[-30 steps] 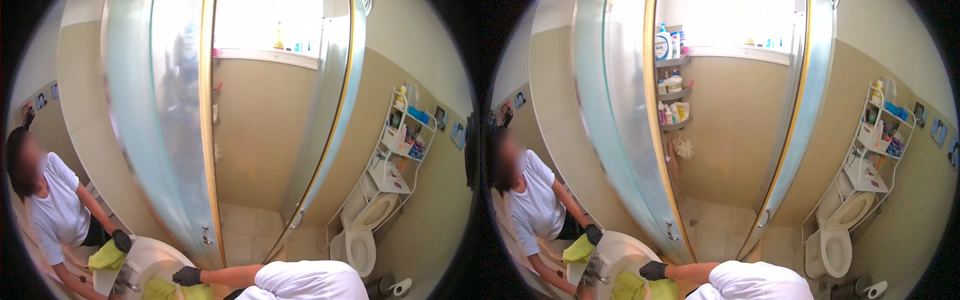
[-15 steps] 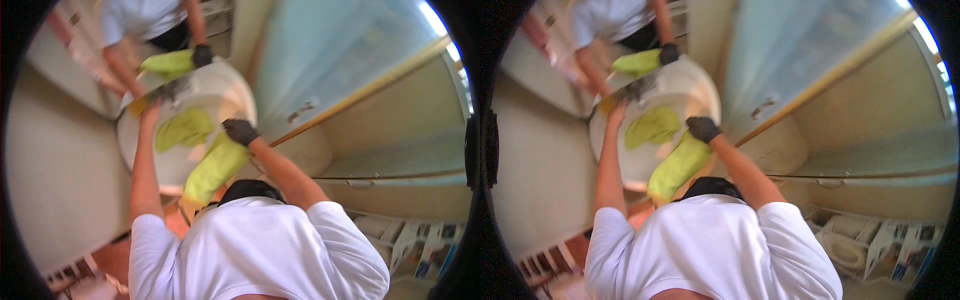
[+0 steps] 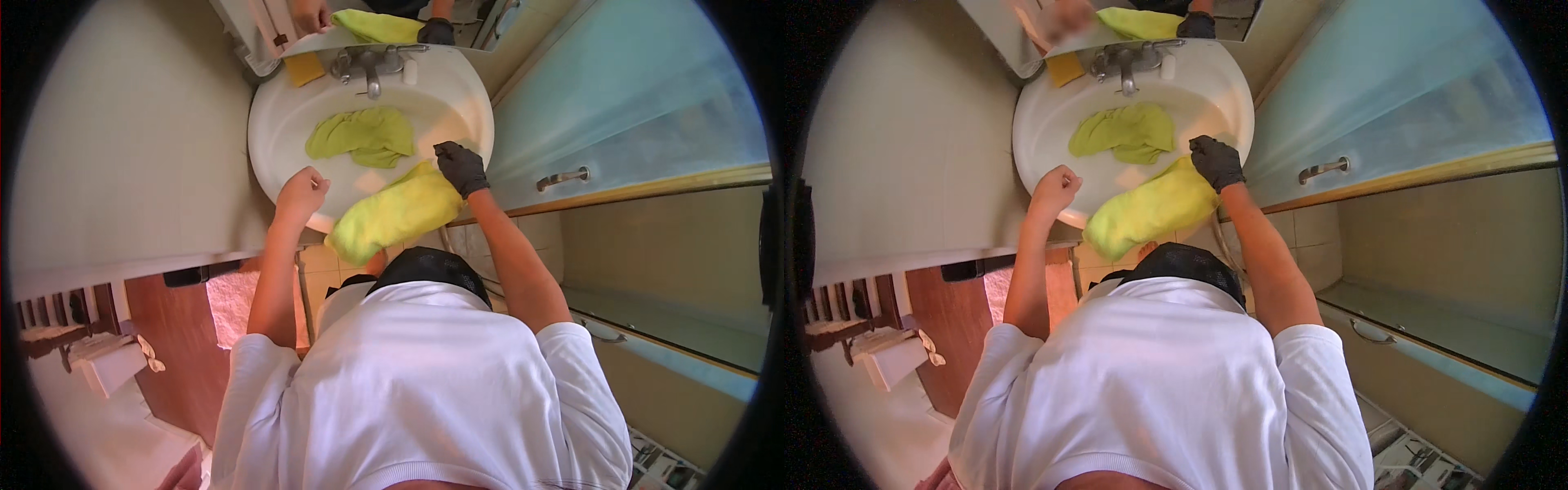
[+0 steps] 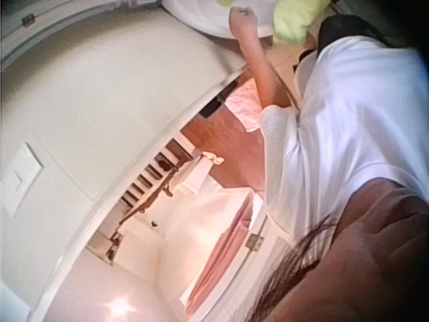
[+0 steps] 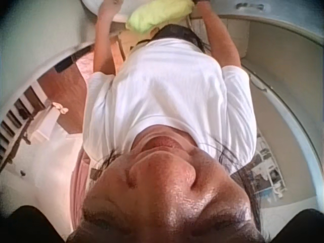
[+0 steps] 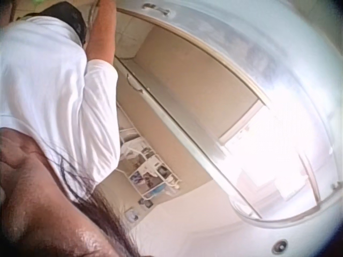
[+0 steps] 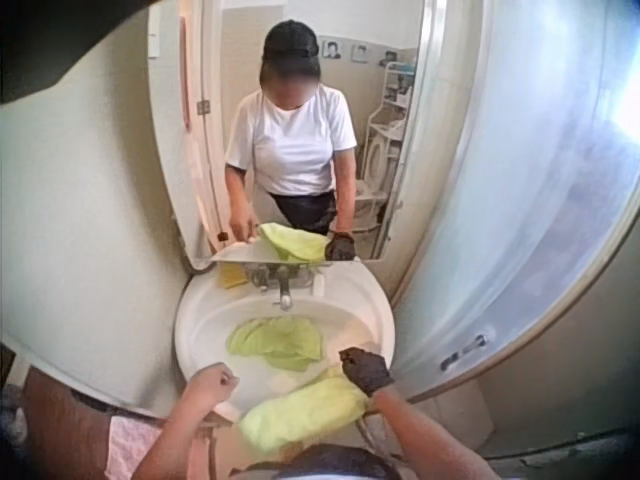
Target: The person cleans a bathroom by wiping the inside of a shower stall ceiling with a cloth, rinsing the cloth in a sink, and wiping the floor and base of a cabinet by hand.
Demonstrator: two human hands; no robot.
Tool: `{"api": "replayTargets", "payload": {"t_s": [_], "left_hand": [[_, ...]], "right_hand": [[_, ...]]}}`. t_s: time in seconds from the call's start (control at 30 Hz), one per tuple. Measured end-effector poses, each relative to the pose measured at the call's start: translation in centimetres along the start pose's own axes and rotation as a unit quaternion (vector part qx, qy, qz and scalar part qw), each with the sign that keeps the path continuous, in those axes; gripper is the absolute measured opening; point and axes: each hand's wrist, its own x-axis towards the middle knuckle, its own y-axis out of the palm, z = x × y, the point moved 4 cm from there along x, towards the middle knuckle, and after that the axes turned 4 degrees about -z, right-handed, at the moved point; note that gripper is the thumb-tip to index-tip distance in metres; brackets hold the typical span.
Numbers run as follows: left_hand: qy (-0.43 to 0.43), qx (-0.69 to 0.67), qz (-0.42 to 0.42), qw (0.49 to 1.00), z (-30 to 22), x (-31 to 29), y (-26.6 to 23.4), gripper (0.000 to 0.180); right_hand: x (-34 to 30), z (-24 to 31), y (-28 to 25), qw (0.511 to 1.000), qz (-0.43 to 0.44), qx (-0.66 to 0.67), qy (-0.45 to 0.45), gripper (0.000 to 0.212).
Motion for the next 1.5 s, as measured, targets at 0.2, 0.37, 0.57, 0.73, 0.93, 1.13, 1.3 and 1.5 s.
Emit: {"api": "replayTargets", "payload": {"t_s": [0.2,0.37,0.57,0.73,0.93,1.13,1.3,1.5], "left_hand": [[-0.104,0.195,0.267,0.938,0.8,-7.7,0.4,0.035],[-0.130,-0.102,0.252,0.954,9.9,-8.1,10.2,0.046],[-0.203,-0.475,0.093,0.851,6.9,-13.9,9.0,0.041],[-0.117,-0.438,-0.028,0.891,10.3,-21.9,4.1,0.035],[-0.044,-0.468,-0.269,0.841,10.1,-31.4,-3.0,0.028],[-0.058,-0.539,-0.419,0.728,14.2,-34.5,-7.2,0.028],[-0.116,-0.347,-0.366,0.856,23.0,-32.5,-3.3,0.026],[-0.126,-0.161,-0.243,0.948,32.3,-28.5,3.5,0.021]], "right_hand": [[0.2,3.4,-0.1,0.980,0.180,-0.083,0.017,0.039],[-2.8,7.3,-0.7,0.951,0.239,-0.189,-0.057,0.039],[-4.5,10.9,-6.1,0.954,0.100,0.256,-0.119,0.039],[-6.9,18.7,-14.3,0.845,0.112,0.521,-0.048,0.040],[-11.5,22.6,-11.4,0.868,0.104,0.467,-0.128,0.040],[-15.9,22.2,4.0,0.870,0.360,0.323,-0.093,0.043],[-21.0,19.4,13.9,0.860,0.458,-0.029,-0.222,0.047],[-23.0,13.4,19.4,0.795,0.604,-0.067,-0.003,0.044]]}}
